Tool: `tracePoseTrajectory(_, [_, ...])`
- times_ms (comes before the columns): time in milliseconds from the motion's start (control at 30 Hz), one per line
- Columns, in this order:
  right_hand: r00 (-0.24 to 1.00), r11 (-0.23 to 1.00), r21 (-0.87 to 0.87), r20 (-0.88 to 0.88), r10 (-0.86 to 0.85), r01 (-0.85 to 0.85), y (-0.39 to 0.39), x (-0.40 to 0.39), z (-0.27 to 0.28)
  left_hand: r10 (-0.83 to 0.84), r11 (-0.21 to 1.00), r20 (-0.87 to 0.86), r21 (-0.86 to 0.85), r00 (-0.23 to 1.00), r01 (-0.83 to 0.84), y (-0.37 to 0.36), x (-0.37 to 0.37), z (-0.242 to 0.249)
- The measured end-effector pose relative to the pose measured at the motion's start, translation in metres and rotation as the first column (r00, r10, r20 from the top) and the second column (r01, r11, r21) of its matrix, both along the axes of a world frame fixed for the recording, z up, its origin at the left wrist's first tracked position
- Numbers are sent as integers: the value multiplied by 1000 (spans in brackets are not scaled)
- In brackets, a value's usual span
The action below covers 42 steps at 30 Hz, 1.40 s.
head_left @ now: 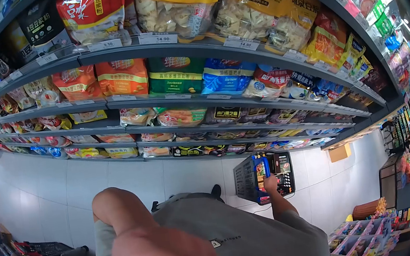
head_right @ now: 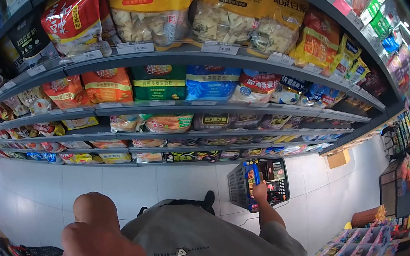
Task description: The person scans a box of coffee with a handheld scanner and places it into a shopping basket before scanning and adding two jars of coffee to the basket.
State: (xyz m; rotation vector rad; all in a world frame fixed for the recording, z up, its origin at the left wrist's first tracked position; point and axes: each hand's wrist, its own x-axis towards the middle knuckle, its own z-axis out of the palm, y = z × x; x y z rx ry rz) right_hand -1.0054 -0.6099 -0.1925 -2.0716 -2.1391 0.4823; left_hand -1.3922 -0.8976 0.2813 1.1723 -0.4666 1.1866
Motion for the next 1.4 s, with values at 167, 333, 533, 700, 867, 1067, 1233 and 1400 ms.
tracePoseTrajectory(167, [999, 1000, -5, -36, -13, 13, -2, 0, 0, 38, 988, 61, 146, 997, -47, 5, 5, -11])
tracePoseTrajectory(333, [1000, 999, 33, -25, 3, -2, -1, 0, -3, -20, 985, 167, -168, 986, 49, -2, 16, 1])
tracePoseTrajectory(533, [999, 999, 29, -22, 27, -26, 5, 9, -13, -42, 986, -73, 157, 996, 53, 22, 8, -8])
tracePoseTrajectory(700, [997, 997, 22, -14, 70, -70, 1, 4, 8, 279, 958, 116, -107, 953, -268, 33, 16, -31])
tracePoseTrajectory(867, [999, 999, 27, -45, 31, -29, 4, 9, -16, 771, 308, -389, -465, 504, -830, 56, -8, -165])
tracePoseTrajectory(1067, [993, 998, 52, -104, 49, -44, 5, 12, -21, -136, -381, -944, 330, -301, -864, -24, -36, -501])
tracePoseTrajectory(1233, [986, 996, 55, -152, 76, -68, 7, 14, -27, -583, 137, -711, 391, -393, -910, -199, 16, -654])
tracePoseTrajectory(1400, [985, 998, -26, -160, 56, -61, 9, 14, -28, -569, 605, -549, 225, -612, -764, -273, 58, -691])
